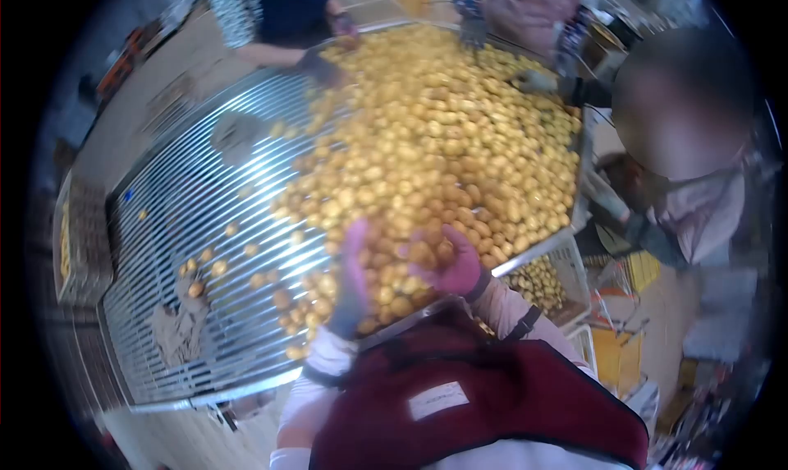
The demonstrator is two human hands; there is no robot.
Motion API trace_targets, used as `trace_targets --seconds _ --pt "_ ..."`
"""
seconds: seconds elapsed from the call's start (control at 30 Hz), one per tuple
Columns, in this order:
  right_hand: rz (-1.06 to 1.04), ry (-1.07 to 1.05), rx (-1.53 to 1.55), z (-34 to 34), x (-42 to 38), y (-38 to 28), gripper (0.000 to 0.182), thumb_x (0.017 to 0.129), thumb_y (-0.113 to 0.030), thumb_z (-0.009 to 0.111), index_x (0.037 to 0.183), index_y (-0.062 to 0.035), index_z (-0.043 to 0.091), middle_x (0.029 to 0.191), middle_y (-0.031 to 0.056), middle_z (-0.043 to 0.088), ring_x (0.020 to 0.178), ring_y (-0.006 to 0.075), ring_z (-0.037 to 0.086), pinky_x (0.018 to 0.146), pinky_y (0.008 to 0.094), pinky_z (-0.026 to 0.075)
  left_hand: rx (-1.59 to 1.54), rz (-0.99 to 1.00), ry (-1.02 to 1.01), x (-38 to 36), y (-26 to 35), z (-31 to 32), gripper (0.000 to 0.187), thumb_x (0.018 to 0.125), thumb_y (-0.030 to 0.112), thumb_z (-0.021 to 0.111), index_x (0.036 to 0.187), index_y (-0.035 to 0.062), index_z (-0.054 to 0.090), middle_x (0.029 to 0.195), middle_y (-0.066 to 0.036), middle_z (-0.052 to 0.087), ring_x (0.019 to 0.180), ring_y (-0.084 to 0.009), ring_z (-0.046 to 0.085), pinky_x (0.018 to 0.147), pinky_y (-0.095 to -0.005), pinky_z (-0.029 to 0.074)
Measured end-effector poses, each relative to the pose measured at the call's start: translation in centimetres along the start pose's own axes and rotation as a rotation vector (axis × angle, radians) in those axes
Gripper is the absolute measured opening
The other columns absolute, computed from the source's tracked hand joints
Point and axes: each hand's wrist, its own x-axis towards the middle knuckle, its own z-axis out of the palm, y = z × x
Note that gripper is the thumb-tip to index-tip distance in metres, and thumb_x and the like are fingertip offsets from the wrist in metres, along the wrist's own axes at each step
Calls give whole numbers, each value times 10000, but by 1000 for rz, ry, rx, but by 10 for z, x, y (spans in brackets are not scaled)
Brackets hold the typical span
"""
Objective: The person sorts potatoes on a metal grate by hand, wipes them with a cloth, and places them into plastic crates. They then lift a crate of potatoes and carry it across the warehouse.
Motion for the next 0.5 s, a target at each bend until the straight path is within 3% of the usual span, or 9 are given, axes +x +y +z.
trace_targets --seconds 0.03,0.07,0.13,0.2,0.23,0.33,0.4,0.43,0.5 --pt "-47 -4 -52 -15 -17 -10 505 993 -407 454 1317 -27 525 1348 187 542 1157 342 567 977 456 469 -78 -113 28 4 1 -2 593 1061 398 303 1516 23 242 1494 -154 375 1349 -250 403 1102 -385 376" --pt "-175 10 -220 -33 -40 -17 446 981 -341 502 1304 -35 532 1343 199 548 1108 345 609 940 439 507 -119 -43 44 5 -7 -16 626 1051 437 317 1518 27 238 1497 -156 370 1349 -251 404 1107 -388 367" --pt "-357 333 -813 -54 -102 -29 343 932 -202 586 1239 -50 569 1317 209 569 1049 323 656 872 394 551 4 60 165 1 -7 -49 614 1050 432 300 1499 14 273 1500 -164 373 1368 -261 386 1140 -394 313" --pt "-514 365 -339 -43 -157 -36 204 905 -164 596 1079 -61 623 1143 147 616 965 261 640 815 365 548 321 137 376 -5 4 -78 546 1068 347 239 1456 -21 352 1499 -176 392 1408 -276 348 1194 -397 225" --pt "-604 363 -116 -37 -185 -40 141 892 -145 601 1000 -67 649 1056 117 639 923 229 633 787 350 547 360 257 392 -13 -12 -106 548 1067 347 238 1462 -20 338 1489 -182 398 1400 -280 358 1182 -414 257" --pt "-778 622 339 -93 -308 -30 285 1002 -274 487 931 -24 603 914 95 572 834 213 555 785 354 528 772 447 402 -31 -54 -217 524 1050 308 365 1439 -43 344 1467 -195 390 1356 -277 395 1145 -417 319" --pt "-929 526 401 -72 -332 -26 302 1007 -316 482 1007 -26 567 959 111 566 874 225 541 828 378 524 888 284 484 -44 -47 -231 527 1034 322 380 1429 -27 380 1452 -166 426 1355 -257 401 1138 -420 306" --pt "-1001 469 433 -59 -344 -24 319 1009 -337 480 1045 -28 549 981 119 563 894 231 533 850 390 523 498 93 586 -38 -51 -244 567 1037 372 335 1454 -12 348 1477 -162 406 1375 -265 382 1147 -432 268" --pt "-1067 394 377 -31 -325 -37 340 1006 -376 475 1098 -54 538 1092 160 563 947 293 549 814 395 542 672 74 512 -37 -18 -179 636 1040 459 282 1485 4 313 1506 -168 377 1403 -278 352 1155 -444 235"
